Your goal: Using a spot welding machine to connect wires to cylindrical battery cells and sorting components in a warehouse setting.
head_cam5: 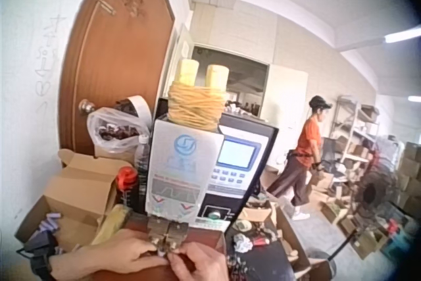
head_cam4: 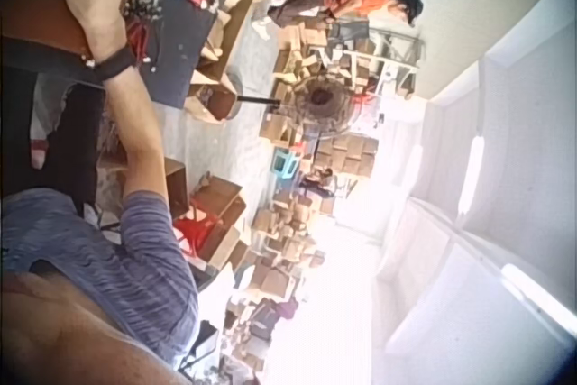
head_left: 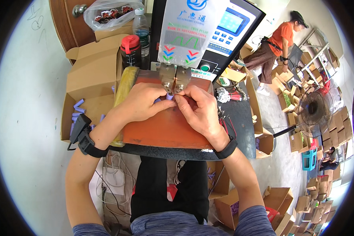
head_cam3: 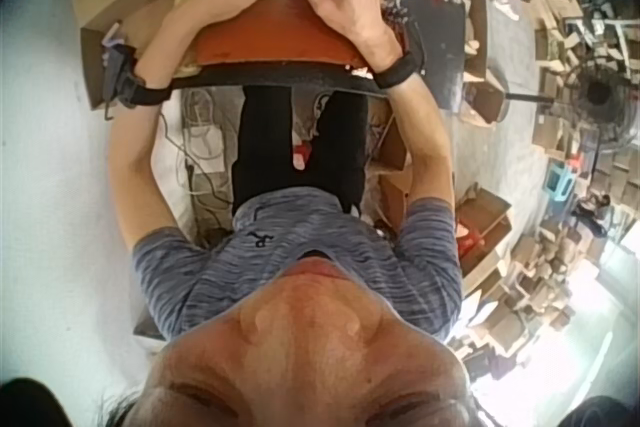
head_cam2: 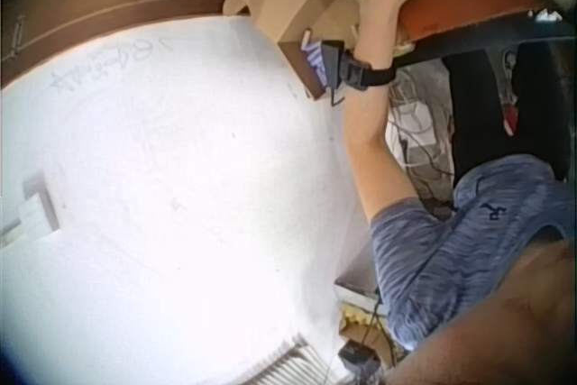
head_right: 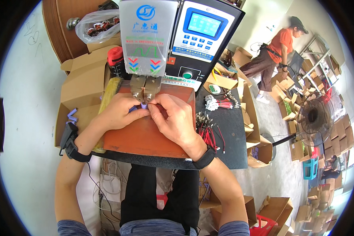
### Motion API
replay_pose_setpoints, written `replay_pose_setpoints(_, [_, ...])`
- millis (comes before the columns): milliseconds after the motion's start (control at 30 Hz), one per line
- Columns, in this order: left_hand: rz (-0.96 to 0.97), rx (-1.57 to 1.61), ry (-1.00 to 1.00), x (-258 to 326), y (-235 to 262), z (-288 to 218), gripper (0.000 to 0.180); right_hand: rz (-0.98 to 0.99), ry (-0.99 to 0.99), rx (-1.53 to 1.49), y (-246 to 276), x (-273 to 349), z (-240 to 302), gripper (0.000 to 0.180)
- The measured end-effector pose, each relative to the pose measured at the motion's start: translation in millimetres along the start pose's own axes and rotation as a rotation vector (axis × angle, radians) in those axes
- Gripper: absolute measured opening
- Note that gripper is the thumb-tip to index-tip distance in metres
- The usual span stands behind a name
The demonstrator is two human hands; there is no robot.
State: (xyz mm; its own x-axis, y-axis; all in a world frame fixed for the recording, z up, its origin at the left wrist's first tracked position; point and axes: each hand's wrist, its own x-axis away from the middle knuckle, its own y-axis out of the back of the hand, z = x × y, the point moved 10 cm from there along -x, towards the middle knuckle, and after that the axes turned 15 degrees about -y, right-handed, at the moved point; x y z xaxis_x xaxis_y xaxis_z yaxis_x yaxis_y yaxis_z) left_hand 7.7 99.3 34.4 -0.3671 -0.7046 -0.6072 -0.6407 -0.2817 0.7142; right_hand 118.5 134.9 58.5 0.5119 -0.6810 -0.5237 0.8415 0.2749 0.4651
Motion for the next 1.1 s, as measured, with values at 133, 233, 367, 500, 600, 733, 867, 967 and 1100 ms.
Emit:
replay_pose_setpoints(133, [-0.029,0.027,0.039,-1,9,-5,0.035,-0.023,0.005,0.065,5,-1,-1,0.006])
replay_pose_setpoints(233, [-0.124,0.098,0.045,1,10,-1,0.038,-0.020,-0.074,-0.059,13,0,-16,0.005])
replay_pose_setpoints(367, [-0.106,-0.013,-0.021,1,8,-6,0.034,0.013,-0.258,-0.105,50,26,-30,0.004])
replay_pose_setpoints(500, [-0.204,-0.068,-0.023,13,26,-4,0.032,0.076,-0.412,-0.060,123,74,-31,0.006])
replay_pose_setpoints(600, [-0.244,-0.060,-0.030,10,30,-4,0.033,0.225,-0.717,0.052,174,126,-64,0.004])
replay_pose_setpoints(733, [-0.278,-0.034,-0.023,1,27,-8,0.035,0.535,-0.679,0.530,202,185,-98,0.011])
replay_pose_setpoints(867, [-0.316,0.034,0.097,14,10,22,0.034,0.325,-0.616,0.504,202,182,-139,0.018])
replay_pose_setpoints(967, [-0.259,0.041,0.298,47,20,47,0.024,0.196,-0.435,0.555,148,140,-170,0.015])
replay_pose_setpoints(1100, [-0.234,0.074,0.332,46,13,46,0.020,0.006,-0.617,0.742,132,113,-196,0.024])
